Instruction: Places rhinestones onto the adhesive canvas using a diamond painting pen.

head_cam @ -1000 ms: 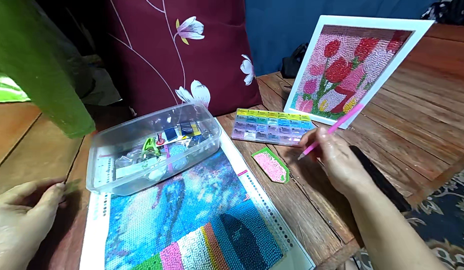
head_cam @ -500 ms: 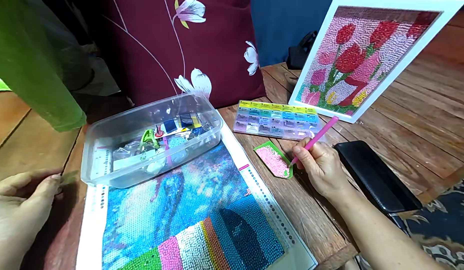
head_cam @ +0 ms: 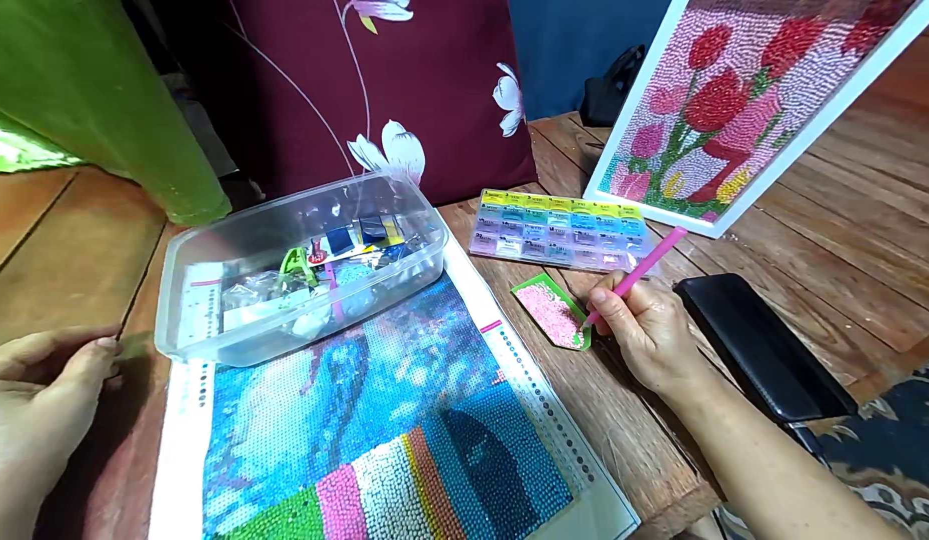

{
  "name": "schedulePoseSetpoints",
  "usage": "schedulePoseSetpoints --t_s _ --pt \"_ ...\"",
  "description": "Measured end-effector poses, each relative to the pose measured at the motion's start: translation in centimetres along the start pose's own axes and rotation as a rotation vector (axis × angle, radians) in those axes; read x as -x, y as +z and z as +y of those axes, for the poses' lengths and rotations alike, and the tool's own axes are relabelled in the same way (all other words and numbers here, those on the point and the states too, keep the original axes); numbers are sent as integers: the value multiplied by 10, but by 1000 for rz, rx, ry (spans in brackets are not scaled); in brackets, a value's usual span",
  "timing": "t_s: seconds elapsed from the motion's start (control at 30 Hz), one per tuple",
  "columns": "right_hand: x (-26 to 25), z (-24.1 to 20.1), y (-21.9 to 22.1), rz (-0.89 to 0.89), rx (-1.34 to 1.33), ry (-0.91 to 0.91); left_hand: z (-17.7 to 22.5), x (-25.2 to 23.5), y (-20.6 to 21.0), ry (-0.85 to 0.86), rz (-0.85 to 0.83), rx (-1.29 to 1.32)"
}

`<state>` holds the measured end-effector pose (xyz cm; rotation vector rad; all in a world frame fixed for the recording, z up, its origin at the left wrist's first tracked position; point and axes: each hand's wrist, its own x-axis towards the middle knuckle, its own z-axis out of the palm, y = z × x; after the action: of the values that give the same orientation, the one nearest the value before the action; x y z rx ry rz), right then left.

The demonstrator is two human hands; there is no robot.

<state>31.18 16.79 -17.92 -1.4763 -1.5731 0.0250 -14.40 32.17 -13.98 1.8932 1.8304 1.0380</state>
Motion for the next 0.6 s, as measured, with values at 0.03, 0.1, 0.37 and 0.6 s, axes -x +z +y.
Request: schedulePoseSetpoints --t_s 0.03,0.1,0.37,0.6 --pt "0 0 0 -4 -2 -1 1 0 0 2 3 1" --pt "0 0 0 -9 2 0 0 1 1 15 11 3" --pt "1 0 1 -11 10 13 -7 0 1 46 25 2" --pt "1 -2 1 -25 38 41 -6 1 1 41 16 6"
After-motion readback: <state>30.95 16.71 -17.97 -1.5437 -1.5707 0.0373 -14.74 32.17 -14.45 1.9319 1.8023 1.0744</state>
